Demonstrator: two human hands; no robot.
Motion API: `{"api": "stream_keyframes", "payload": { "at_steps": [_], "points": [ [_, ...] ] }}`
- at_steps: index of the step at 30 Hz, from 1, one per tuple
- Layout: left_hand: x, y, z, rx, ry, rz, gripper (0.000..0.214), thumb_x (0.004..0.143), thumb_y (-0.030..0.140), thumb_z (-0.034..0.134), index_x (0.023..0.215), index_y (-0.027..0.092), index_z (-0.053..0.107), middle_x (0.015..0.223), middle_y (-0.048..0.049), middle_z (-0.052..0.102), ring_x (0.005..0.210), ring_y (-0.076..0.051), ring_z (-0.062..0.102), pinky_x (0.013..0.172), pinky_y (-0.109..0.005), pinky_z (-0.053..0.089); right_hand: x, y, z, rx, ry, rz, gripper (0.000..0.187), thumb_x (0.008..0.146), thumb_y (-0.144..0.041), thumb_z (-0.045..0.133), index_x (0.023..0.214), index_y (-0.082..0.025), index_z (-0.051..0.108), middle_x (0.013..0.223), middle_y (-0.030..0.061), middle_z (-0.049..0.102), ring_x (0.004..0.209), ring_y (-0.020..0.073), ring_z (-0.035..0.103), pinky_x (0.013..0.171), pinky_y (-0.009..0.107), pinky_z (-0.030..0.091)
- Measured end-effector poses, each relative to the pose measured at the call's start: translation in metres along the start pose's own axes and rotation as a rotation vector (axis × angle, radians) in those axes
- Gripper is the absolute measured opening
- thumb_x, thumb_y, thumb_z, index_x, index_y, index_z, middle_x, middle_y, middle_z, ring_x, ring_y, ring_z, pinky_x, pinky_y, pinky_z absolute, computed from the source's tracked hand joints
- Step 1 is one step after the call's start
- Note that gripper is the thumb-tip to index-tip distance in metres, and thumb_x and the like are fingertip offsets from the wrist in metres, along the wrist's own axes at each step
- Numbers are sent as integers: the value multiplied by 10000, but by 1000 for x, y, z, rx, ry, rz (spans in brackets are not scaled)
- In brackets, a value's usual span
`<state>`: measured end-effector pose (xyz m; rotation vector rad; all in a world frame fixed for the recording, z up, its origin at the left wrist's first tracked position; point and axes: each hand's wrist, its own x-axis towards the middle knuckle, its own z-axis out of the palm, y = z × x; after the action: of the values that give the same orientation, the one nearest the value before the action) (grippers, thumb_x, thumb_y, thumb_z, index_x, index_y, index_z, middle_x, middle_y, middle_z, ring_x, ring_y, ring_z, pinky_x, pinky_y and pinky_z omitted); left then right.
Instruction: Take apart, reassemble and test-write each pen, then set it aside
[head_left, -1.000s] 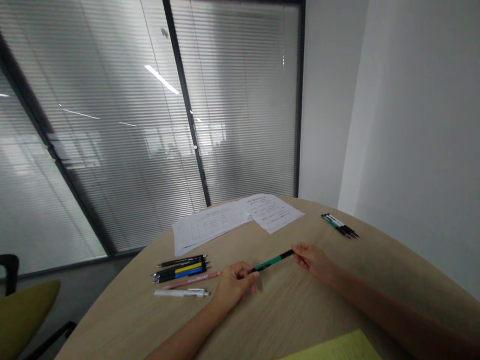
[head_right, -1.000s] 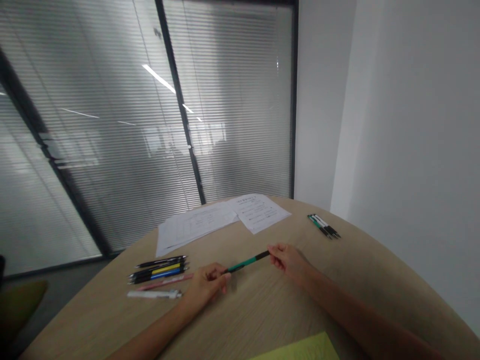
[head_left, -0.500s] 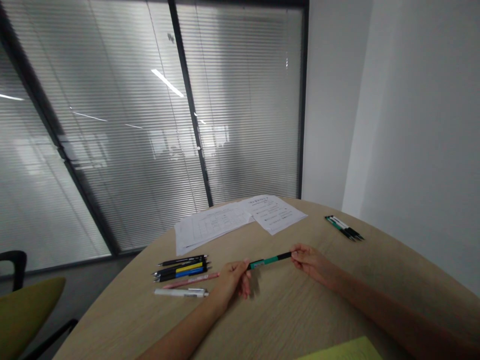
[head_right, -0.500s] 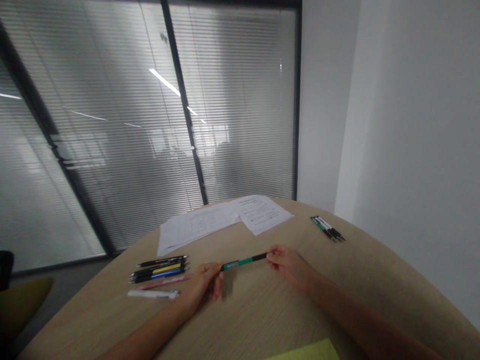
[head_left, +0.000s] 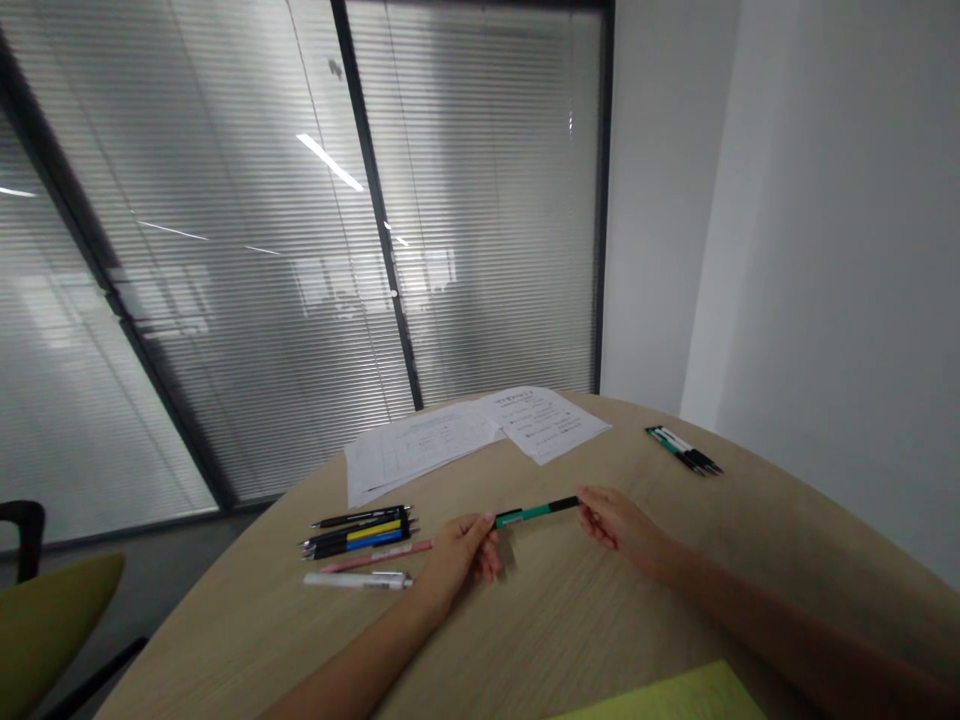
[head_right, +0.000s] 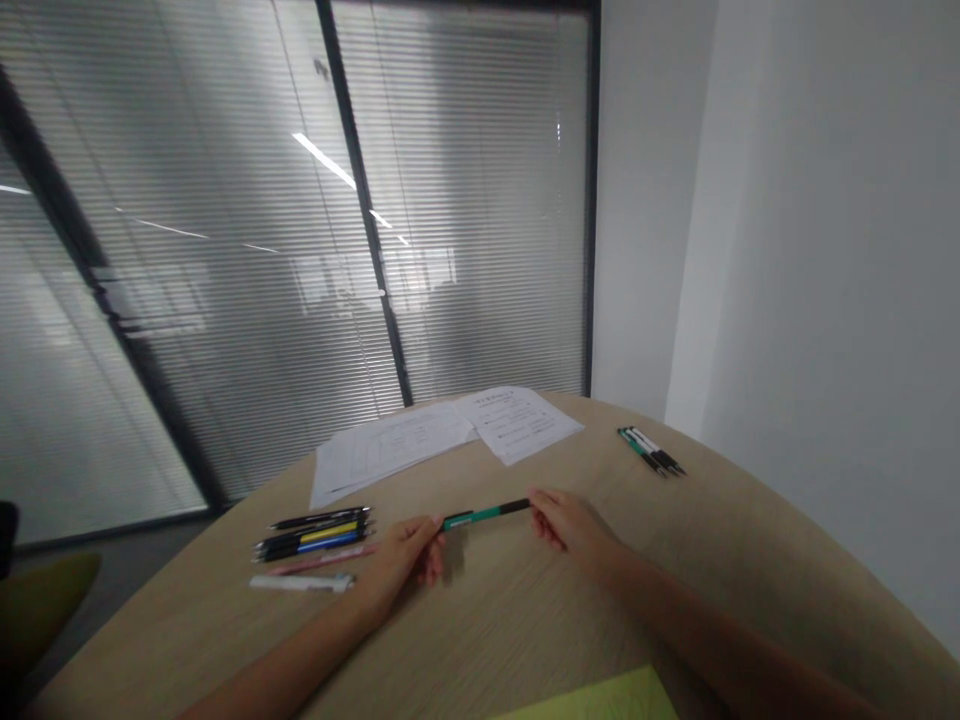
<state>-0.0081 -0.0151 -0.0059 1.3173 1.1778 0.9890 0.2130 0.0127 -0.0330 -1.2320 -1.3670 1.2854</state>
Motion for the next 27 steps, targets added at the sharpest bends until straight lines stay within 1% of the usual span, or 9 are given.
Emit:
{"api": "stream_keyframes", "payload": {
  "at_steps": [3, 8, 12, 15, 17, 18, 20, 23, 27],
  "points": [
    [1, 0, -1, -22, 20, 5, 415, 623, 564, 525, 592, 152, 483, 364, 38, 531, 303, -66, 424, 355, -176, 254, -1, 1, -1, 37, -48, -52, 358, 700, -509, 464, 566, -176, 450, 460, -52, 458, 339, 43, 348, 336, 180, 242],
    [3, 0, -3, -38, 33, 19, 414, 615, 560, 533, 591, 149, 488, 361, 42, 521, 301, -65, 417, 349, -177, 248, -5, 2, -1, 77, -120, -119, 353, 705, -519, 476, 636, -173, 480, 522, -43, 480, 391, 54, 391, 374, 188, 291],
    [2, 1, -4, -43, 67, 29, 404, 619, 545, 540, 585, 145, 497, 368, 42, 522, 304, -61, 417, 351, -177, 251, -9, 0, -1, 113, -77, -144, 310, 641, -465, 578, 722, -182, 481, 560, -52, 484, 414, 57, 403, 378, 185, 301],
    [1, 1, -3, -42, 76, 36, 398, 619, 538, 542, 579, 145, 496, 368, 43, 522, 300, -56, 411, 350, -175, 249, -10, -2, -1, 136, -57, -171, 368, 581, -412, 643, 823, -188, 481, 554, -71, 470, 415, 59, 409, 377, 182, 309],
    [1, 1, -3, -32, 70, 40, 404, 616, 546, 536, 577, 146, 495, 365, 42, 521, 299, -58, 413, 348, -176, 248, -8, -2, 0, 140, -46, -178, 399, 593, -438, 625, 869, -192, 476, 555, -70, 477, 404, 64, 415, 364, 187, 311],
    [1, 1, -3, -26, 69, 40, 407, 617, 550, 532, 577, 147, 494, 364, 41, 520, 299, -59, 415, 348, -176, 249, -7, -1, 0, 133, -34, -175, 386, 614, -468, 595, 855, -189, 481, 554, -63, 486, 399, 68, 421, 358, 191, 314],
    [1, 1, -3, -13, 64, 39, 406, 623, 550, 528, 581, 148, 496, 362, 42, 517, 301, -60, 414, 349, -177, 251, -5, 3, 1, 96, 5, -164, 364, 671, -531, 500, 748, -175, 496, 532, -42, 494, 391, 75, 437, 356, 201, 329],
    [2, 1, -3, 8, 46, 37, 407, 627, 553, 526, 585, 149, 496, 364, 44, 516, 299, -56, 403, 348, -176, 245, -1, 10, 1, -9, 43, -143, 425, 721, -563, 397, 563, -174, 462, 451, -34, 463, 355, 70, 423, 355, 205, 337],
    [1, 1, -4, 31, 49, 40, 405, 641, 551, 515, 595, 149, 495, 377, 40, 528, 303, -57, 404, 352, -177, 245, -1, 10, 1, -67, 38, -114, 388, 723, -532, 409, 555, -183, 438, 424, -56, 420, 327, 55, 373, 321, 186, 294]
  ]
}}
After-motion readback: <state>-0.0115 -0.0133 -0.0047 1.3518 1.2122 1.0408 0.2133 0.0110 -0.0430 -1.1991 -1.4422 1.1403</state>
